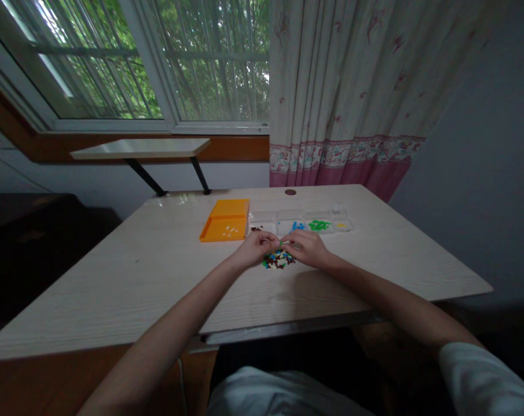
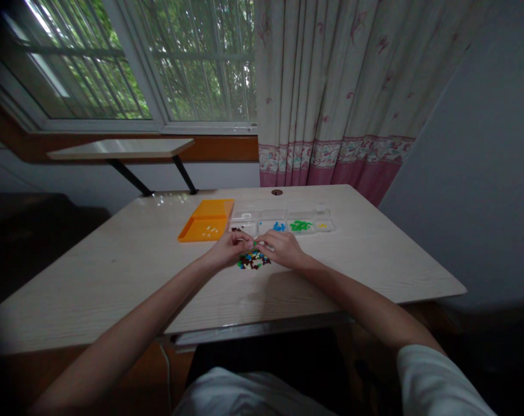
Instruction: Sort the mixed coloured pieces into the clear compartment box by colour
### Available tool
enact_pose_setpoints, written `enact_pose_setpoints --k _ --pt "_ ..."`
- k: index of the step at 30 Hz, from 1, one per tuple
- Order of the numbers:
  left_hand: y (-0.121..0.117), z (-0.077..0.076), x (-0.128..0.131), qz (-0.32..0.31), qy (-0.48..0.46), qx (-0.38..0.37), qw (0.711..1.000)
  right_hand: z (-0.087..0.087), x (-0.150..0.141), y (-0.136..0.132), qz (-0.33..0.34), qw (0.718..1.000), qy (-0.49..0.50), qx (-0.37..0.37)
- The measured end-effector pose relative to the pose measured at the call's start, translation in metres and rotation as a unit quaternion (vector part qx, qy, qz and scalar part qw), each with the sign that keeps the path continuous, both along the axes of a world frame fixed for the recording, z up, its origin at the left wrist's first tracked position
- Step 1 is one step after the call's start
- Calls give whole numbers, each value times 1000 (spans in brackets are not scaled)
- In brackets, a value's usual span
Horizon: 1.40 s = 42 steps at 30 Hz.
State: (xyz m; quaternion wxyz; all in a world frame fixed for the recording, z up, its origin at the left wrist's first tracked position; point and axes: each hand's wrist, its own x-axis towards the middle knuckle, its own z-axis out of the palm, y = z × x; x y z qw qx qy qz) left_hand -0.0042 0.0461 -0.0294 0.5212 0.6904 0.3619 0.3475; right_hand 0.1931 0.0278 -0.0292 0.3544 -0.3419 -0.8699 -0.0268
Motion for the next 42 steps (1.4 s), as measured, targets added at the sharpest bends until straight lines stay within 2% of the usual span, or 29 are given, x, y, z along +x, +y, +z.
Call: enact_pose_setpoints --k 6,9,11,14,16,19,23,26,29,33,36,39,42 --pt "-1 0 2 -1 19 36 999 0 0 -1 -11 1000 -17 21" --pt "0 7 -4 23 64 91 994 2 5 3 -17 999 -10 46" --pt "0 14 -13 25 134 151 979 3 11 7 -21 997 14 75" --pt "2 22 -28 -55 266 221 937 6 21 13 -30 992 54 111" --pt "3 24 -35 -99 317 254 908 6 25 15 -35 990 71 116" --pt "4 24 -38 -116 354 275 886 6 29 16 -36 990 85 109" --pt "5 22 -36 -120 366 281 879 8 34 17 -49 990 52 121" --pt "4 21 -35 -126 358 291 878 14 48 23 -69 991 -39 104" --pt "3 21 -34 -114 353 298 879 22 68 30 -120 985 -119 40" --pt "1 23 -32 -85 352 299 883 28 92 39 -230 955 -178 -62" --pt "0 24 -30 -47 321 296 899 28 100 42 -271 934 -206 -109" --pt "-2 23 -26 -9 264 261 929 25 95 40 -250 940 -203 -114" --pt "-4 20 -20 32 210 209 954 21 75 31 -180 964 -167 -101"
